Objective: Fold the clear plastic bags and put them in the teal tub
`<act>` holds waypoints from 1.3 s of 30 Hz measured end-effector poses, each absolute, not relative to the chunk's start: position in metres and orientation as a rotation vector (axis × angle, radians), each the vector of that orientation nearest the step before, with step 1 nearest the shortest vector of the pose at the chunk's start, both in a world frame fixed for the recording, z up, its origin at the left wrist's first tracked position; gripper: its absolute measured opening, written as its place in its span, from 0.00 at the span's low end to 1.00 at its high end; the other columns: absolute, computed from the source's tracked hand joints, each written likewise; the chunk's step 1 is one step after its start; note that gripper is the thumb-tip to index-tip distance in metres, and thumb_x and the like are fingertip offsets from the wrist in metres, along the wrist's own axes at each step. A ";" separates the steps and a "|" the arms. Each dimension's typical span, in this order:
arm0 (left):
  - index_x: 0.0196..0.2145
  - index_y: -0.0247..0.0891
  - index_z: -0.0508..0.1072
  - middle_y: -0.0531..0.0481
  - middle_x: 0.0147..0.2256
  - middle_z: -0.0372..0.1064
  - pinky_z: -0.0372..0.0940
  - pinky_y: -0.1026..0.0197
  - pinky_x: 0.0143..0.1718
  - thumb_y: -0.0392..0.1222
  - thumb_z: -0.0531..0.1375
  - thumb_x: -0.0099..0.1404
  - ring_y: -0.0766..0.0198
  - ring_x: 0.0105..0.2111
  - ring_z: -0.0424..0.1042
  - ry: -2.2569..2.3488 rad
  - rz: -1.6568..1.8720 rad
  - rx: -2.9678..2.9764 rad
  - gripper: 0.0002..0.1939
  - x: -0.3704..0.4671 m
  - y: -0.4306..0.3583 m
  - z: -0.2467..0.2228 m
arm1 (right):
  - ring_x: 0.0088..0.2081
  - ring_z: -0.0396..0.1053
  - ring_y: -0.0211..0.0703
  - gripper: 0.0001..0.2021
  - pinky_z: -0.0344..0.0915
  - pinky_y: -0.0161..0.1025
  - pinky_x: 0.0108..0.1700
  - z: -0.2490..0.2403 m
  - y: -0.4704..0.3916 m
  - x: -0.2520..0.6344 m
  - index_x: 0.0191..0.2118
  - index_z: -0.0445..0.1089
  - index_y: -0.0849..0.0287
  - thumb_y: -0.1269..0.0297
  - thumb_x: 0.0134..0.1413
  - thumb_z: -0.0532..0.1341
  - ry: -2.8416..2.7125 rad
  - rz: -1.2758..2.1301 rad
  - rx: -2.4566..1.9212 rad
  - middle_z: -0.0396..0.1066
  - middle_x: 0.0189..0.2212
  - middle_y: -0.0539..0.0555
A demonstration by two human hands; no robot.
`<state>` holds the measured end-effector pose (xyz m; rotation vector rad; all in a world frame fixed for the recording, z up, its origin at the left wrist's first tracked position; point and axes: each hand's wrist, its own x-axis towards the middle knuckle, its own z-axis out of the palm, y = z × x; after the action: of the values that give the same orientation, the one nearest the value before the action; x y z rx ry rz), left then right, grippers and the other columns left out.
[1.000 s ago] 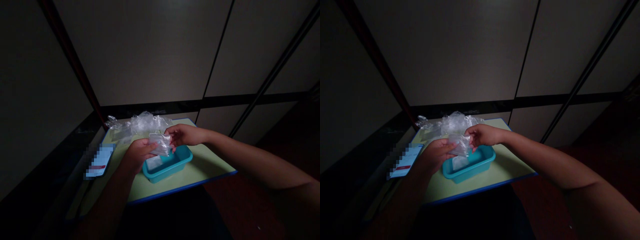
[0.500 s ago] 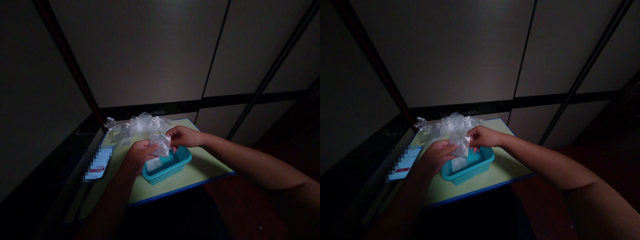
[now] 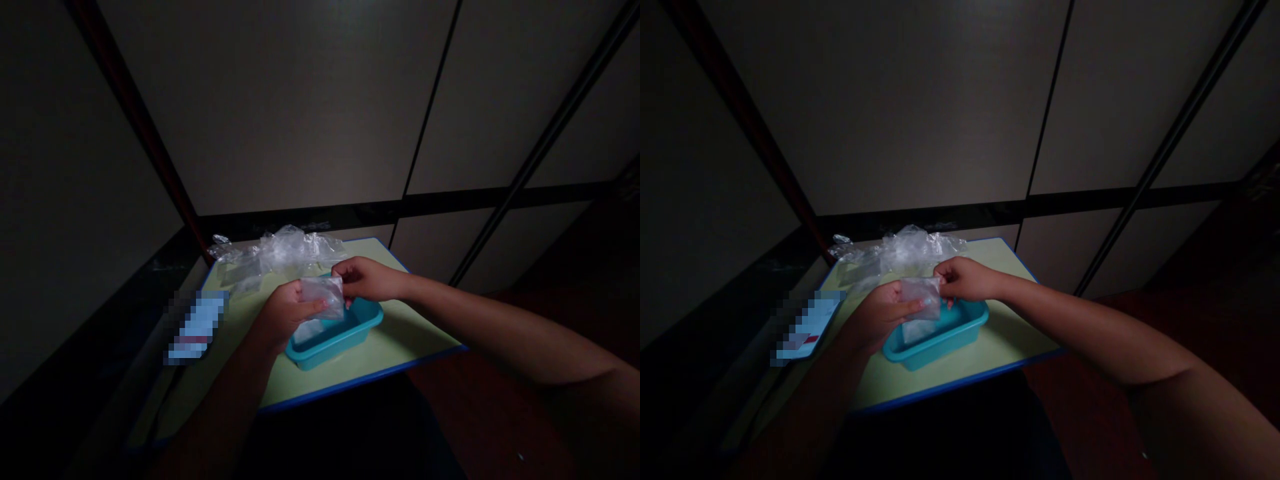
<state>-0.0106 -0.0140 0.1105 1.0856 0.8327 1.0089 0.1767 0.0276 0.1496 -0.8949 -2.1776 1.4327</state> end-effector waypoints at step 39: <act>0.27 0.31 0.74 0.50 0.23 0.73 0.66 0.62 0.30 0.44 0.69 0.43 0.64 0.24 0.72 0.926 0.925 1.144 0.15 -0.024 -0.017 0.124 | 0.23 0.53 0.34 0.10 0.43 0.34 0.27 0.186 0.021 0.136 0.29 0.64 0.61 0.62 0.58 0.55 -2.700 0.190 -0.916 0.60 0.20 0.47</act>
<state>-0.0240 -0.0174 0.1237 1.1444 0.9259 0.9247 0.1360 0.0215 0.1860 -0.9162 -2.6995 0.1895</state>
